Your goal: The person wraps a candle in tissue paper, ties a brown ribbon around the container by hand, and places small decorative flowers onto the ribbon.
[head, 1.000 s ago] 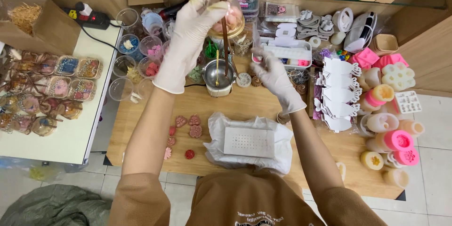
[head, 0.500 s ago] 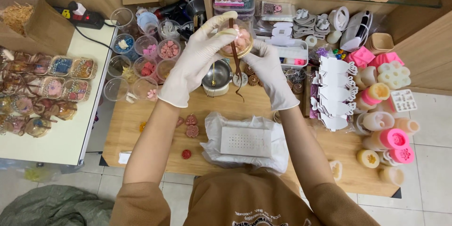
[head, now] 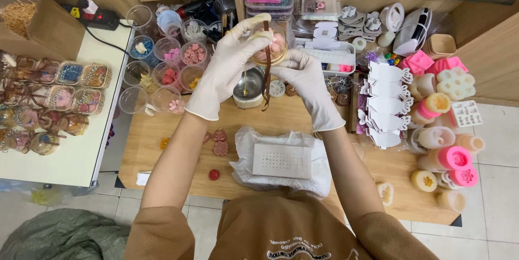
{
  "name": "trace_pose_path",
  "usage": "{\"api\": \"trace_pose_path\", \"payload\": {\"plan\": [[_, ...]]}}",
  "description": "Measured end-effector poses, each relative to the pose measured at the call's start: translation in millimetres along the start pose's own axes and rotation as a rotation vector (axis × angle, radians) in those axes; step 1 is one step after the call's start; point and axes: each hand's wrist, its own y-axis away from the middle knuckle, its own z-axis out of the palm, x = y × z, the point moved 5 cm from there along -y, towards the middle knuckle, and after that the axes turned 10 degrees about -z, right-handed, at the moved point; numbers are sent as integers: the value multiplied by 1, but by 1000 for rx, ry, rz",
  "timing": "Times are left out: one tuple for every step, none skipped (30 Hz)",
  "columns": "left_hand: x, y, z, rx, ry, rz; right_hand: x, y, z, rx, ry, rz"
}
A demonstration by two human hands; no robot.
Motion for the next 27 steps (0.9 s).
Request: {"api": "trace_pose_path", "payload": {"plan": [[-1,0,0,-9,16,11,2,0,0,-3,-16,-15],[-2,-1,0,-20,32,21,4,0,0,-3,-29,-30],[-2,-2,1,-32,48,32,5,0,-1,-3,-43,-46],[-2,-3,1,-9,42,25,4,2,-2,-8,-46,-72],[-2,-3,0,14,35,19,4,6,-2,-14,-49,-98],[-1,-3,-2,40,28,14,2,8,-1,-22,-54,-126],[1,-2,-2,36,21,16,2,11,-1,-15,-32,-113],[2,-2,-2,32,15,17,0,14,-2,-9,-8,-99],[2,-2,-2,28,9,19,-2,16,-1,-3,15,-85],[2,-2,-2,35,0,9,-4,18,2,-14,17,-61],[2,-2,-2,42,-10,-1,-6,20,5,-25,18,-37],[2,-4,-2,48,-20,-10,-8,20,9,-36,20,-15],[2,-5,1,-2,21,16,-12,21,11,-30,32,-21],[3,-5,4,-49,63,44,-15,20,12,-27,44,-28],[5,-4,7,-97,106,71,-17,19,13,-24,56,-35],[4,-4,6,-71,67,40,-16,20,12,-11,70,-12],[5,-2,6,-46,28,8,-15,21,9,2,85,13],[5,-1,6,-21,-10,-25,-14,22,5,16,100,37],[5,1,6,-5,-20,-47,-12,22,1,1,68,46],[5,3,6,10,-31,-68,-10,21,-2,-14,34,55],[5,4,6,26,-42,-89,-7,21,-5,-29,1,63],[6,5,7,5,-31,-98,-4,20,-10,-33,-1,75],[6,6,7,-16,-20,-107,-2,20,-15,-37,-3,87],[6,7,8,-37,-9,-116,1,20,-19,-41,-5,98],[4,7,8,-45,-1,-132,1,18,-23,-59,-23,65],[3,8,8,-50,6,-146,1,15,-25,-79,-43,32],[1,8,7,-56,14,-161,1,14,-27,-100,-62,-2]]}}
